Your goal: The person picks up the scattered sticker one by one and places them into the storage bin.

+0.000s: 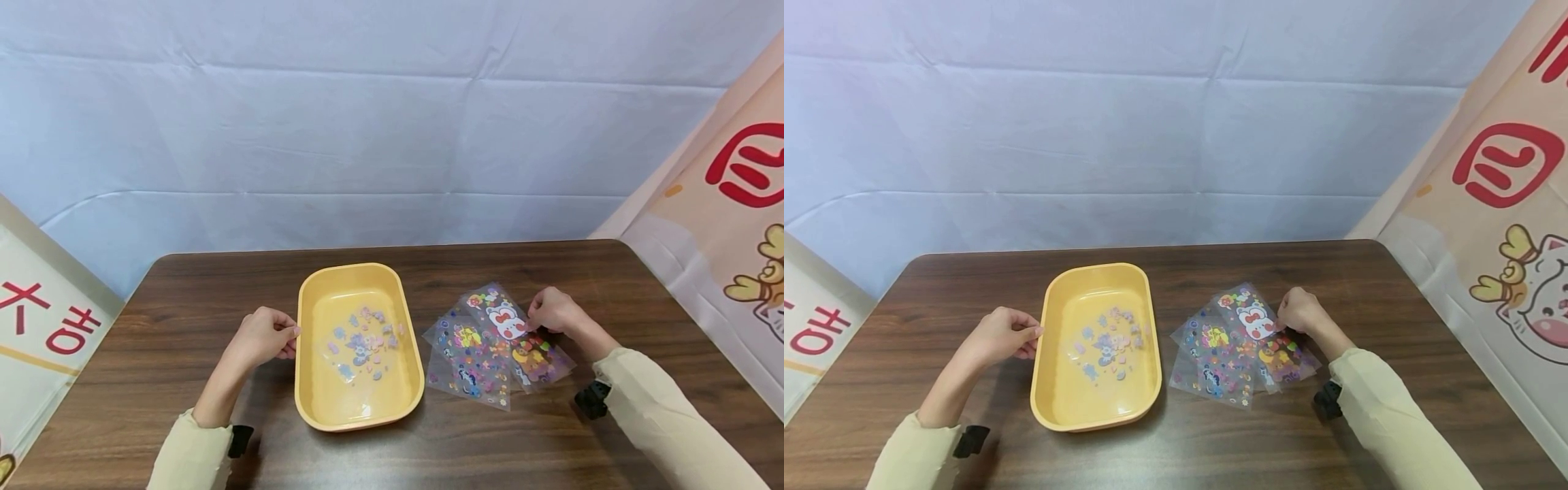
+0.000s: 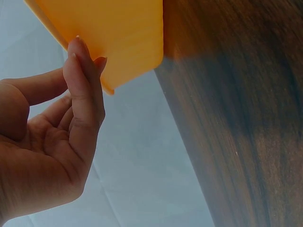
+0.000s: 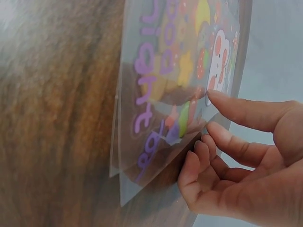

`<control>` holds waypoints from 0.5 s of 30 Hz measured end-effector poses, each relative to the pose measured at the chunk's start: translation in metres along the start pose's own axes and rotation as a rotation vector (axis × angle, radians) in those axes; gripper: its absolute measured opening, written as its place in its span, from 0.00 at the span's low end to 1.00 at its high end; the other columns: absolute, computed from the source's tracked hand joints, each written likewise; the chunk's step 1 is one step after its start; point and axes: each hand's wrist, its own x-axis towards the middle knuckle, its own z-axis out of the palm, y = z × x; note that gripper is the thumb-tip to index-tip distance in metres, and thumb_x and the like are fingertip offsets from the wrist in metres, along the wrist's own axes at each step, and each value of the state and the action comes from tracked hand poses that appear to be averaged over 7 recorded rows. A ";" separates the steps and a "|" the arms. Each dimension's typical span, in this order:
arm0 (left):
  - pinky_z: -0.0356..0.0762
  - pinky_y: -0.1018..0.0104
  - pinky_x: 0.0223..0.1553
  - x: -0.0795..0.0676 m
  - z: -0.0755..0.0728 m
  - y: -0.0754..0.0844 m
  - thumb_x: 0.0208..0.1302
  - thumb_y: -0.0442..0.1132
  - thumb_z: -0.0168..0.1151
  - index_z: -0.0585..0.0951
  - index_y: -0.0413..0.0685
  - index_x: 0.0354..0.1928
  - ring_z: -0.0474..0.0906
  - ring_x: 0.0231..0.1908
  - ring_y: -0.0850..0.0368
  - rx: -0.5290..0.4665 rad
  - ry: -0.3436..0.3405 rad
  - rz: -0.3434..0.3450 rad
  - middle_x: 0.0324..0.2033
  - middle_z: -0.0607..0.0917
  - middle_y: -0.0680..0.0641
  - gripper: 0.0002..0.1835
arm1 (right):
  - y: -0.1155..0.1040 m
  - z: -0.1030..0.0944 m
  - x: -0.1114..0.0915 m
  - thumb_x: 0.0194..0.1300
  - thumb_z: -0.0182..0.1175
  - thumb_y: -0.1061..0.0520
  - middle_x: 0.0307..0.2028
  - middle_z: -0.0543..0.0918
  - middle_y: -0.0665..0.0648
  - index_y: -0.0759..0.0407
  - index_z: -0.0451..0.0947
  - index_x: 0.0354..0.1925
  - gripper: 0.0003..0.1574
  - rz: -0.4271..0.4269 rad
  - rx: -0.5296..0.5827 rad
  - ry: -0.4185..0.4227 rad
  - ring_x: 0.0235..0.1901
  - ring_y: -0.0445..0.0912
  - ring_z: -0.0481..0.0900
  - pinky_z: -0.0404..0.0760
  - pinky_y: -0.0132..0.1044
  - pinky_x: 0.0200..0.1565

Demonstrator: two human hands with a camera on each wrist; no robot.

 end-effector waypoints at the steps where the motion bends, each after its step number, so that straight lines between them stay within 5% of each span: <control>1: 0.81 0.60 0.27 0.000 0.000 0.000 0.64 0.31 0.53 0.80 0.31 0.33 0.79 0.20 0.57 0.000 0.000 -0.001 0.18 0.79 0.46 0.09 | 0.000 0.000 0.000 0.46 0.68 0.66 0.21 0.72 0.56 0.67 0.73 0.22 0.11 0.000 -0.002 0.000 0.18 0.44 0.67 0.67 0.32 0.18; 15: 0.81 0.60 0.27 -0.002 0.000 0.000 0.64 0.31 0.54 0.80 0.30 0.33 0.79 0.20 0.57 -0.008 0.000 -0.002 0.19 0.79 0.46 0.09 | 0.002 0.004 0.000 0.48 0.65 0.67 0.20 0.71 0.56 0.67 0.72 0.22 0.10 -0.026 -0.029 0.029 0.20 0.46 0.69 0.69 0.34 0.20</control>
